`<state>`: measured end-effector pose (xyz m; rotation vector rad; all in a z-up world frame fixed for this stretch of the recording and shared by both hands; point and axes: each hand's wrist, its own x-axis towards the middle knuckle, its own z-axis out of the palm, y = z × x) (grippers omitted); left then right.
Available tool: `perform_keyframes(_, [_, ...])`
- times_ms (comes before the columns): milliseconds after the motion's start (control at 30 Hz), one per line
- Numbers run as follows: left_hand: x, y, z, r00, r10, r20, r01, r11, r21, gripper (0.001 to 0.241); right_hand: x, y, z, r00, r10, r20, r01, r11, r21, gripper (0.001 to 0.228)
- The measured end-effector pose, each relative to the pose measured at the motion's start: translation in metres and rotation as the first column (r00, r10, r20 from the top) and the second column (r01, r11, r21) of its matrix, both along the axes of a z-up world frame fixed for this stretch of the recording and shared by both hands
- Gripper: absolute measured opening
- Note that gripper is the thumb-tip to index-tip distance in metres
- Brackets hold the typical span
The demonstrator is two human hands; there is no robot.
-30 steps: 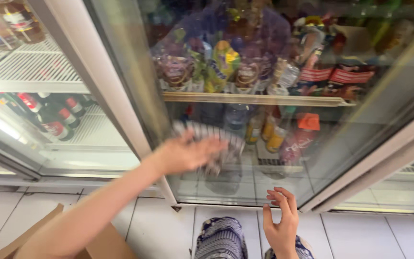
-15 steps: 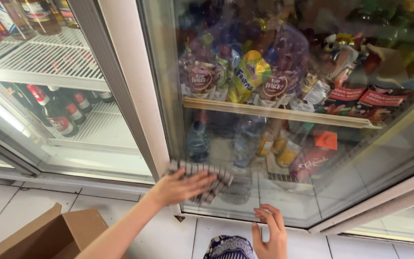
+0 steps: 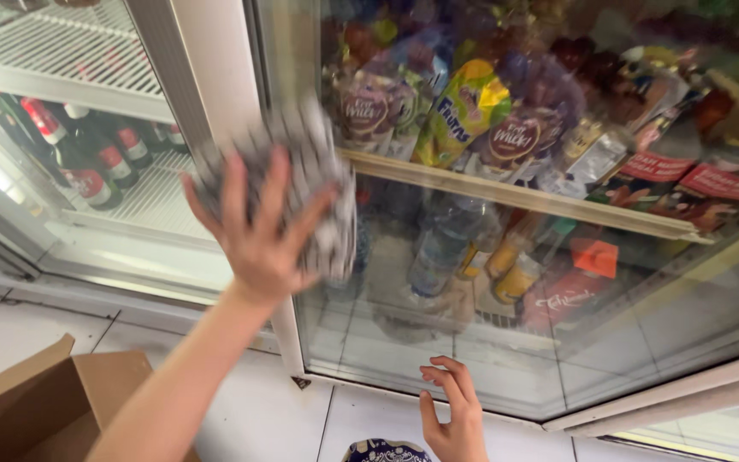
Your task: The person cleans the glass doors of commercial refrigerators using a cloth and a spray bottle. They wipe the surfaces, spray cleaner, and continue wiping across multiple sections.
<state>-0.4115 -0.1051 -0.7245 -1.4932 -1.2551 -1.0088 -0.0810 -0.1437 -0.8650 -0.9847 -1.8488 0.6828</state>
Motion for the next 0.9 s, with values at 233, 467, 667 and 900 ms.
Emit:
perform_keyframes(233, [0.010, -0.067, -0.310, 0.836, -0.240, -0.494, -0.142, 0.774, -0.617, 0.066, 0.010, -0.014, -0.041, 1.000, 0.023, -0.005, -0.023, 1.000, -0.020, 0.027])
perform_keyframes(467, [0.020, -0.057, -0.299, 0.806, -0.459, -0.373, -0.064, 0.558, -0.827, 0.074, 0.040, -0.022, -0.045, 0.999, 0.040, -0.015, -0.041, 0.997, -0.060, 0.025])
perform_keyframes(667, [0.054, -0.001, -0.064, 0.874, -0.175, -0.453, 0.116, 0.981, -0.155, 0.033, 0.047, -0.018, -0.037, 1.000, -0.008, 0.023, 0.006, 0.994, 0.105, 0.029])
perform_keyframes(900, [0.122, 0.016, -0.116, 0.882, -0.319, -0.347, 0.254, 0.942, -0.219, 0.043, 0.073, -0.023, -0.023, 0.905, -0.070, -0.419, 0.012, 0.990, -0.138, 0.037])
